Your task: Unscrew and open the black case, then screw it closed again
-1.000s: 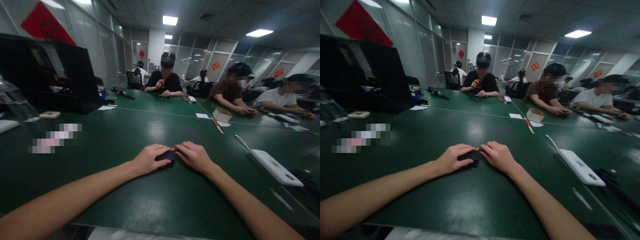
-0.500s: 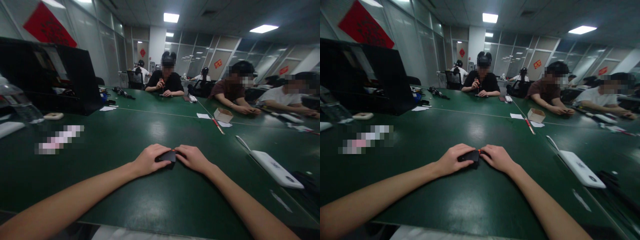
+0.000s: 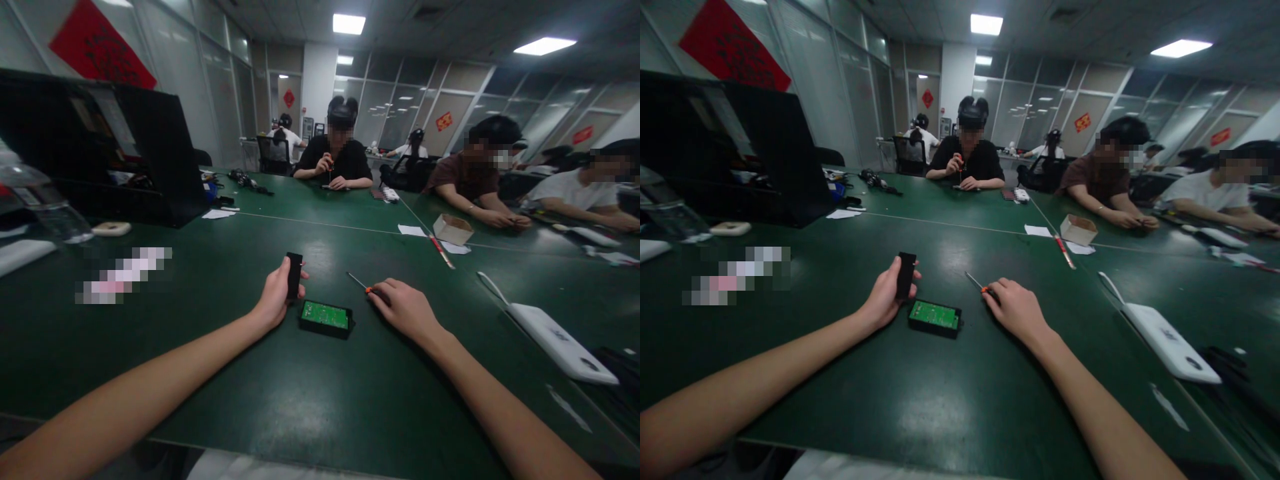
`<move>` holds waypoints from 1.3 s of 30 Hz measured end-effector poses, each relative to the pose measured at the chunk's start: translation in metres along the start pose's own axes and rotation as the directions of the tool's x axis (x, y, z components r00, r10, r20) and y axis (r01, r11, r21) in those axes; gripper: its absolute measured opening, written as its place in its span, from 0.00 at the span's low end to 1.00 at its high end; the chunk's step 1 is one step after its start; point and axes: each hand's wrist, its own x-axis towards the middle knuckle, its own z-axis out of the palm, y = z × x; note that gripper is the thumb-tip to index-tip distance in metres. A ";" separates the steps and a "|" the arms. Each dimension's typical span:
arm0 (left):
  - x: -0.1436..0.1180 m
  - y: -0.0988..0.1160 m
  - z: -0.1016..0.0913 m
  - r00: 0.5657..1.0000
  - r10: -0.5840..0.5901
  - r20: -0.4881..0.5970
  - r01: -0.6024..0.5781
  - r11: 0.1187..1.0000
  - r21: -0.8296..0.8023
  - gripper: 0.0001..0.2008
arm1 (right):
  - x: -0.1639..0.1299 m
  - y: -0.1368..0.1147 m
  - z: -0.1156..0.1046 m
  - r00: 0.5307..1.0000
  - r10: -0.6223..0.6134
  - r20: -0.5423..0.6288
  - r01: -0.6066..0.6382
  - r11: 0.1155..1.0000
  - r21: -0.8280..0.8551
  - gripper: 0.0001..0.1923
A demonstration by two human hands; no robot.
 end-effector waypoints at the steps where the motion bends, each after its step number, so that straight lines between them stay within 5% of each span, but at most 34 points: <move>1: 0.001 0.001 -0.001 0.999 -0.046 0.000 0.046 0.998 -0.045 0.24 | 0.000 -0.003 -0.002 1.000 -0.025 -0.009 0.025 0.999 0.020 0.14; 6: 0.006 0.007 -0.007 0.974 -0.211 0.086 0.226 0.941 -0.251 0.21 | -0.006 -0.026 -0.001 0.976 -0.213 -0.036 0.212 0.918 0.334 0.23; 12: 0.002 0.010 -0.008 0.940 -0.301 0.164 0.342 0.858 -0.384 0.17 | -0.013 -0.054 0.026 0.994 -0.106 0.025 0.081 0.873 0.480 0.45; 18: -0.003 0.011 -0.005 0.942 -0.247 0.226 0.324 0.842 -0.431 0.16 | -0.009 -0.060 0.023 0.994 -0.104 0.039 0.068 0.847 0.527 0.22; 21: -0.005 0.011 -0.004 0.934 -0.249 0.257 0.336 0.856 -0.392 0.15 | -0.007 -0.057 0.019 0.995 -0.050 0.091 -0.035 0.667 0.744 0.20; 24: -0.007 0.010 -0.004 0.918 -0.248 0.311 0.353 0.867 -0.351 0.14 | -0.006 -0.052 0.019 0.982 0.066 0.176 -0.188 0.338 0.922 0.22; 28: -0.012 0.010 -0.002 0.900 -0.235 0.368 0.354 0.886 -0.300 0.14 | -0.005 -0.050 0.021 0.965 0.175 0.196 -0.197 -0.010 0.980 0.22; 34: -0.022 0.008 0.005 0.864 -0.236 0.445 0.384 0.880 -0.279 0.11 | -0.006 -0.055 0.020 0.918 0.109 0.380 -0.334 -0.301 0.893 0.20; 39: -0.026 0.009 0.007 0.842 -0.249 0.477 0.406 0.877 -0.258 0.11 | -0.009 -0.058 0.018 0.910 0.001 0.414 -0.379 -0.403 0.833 0.16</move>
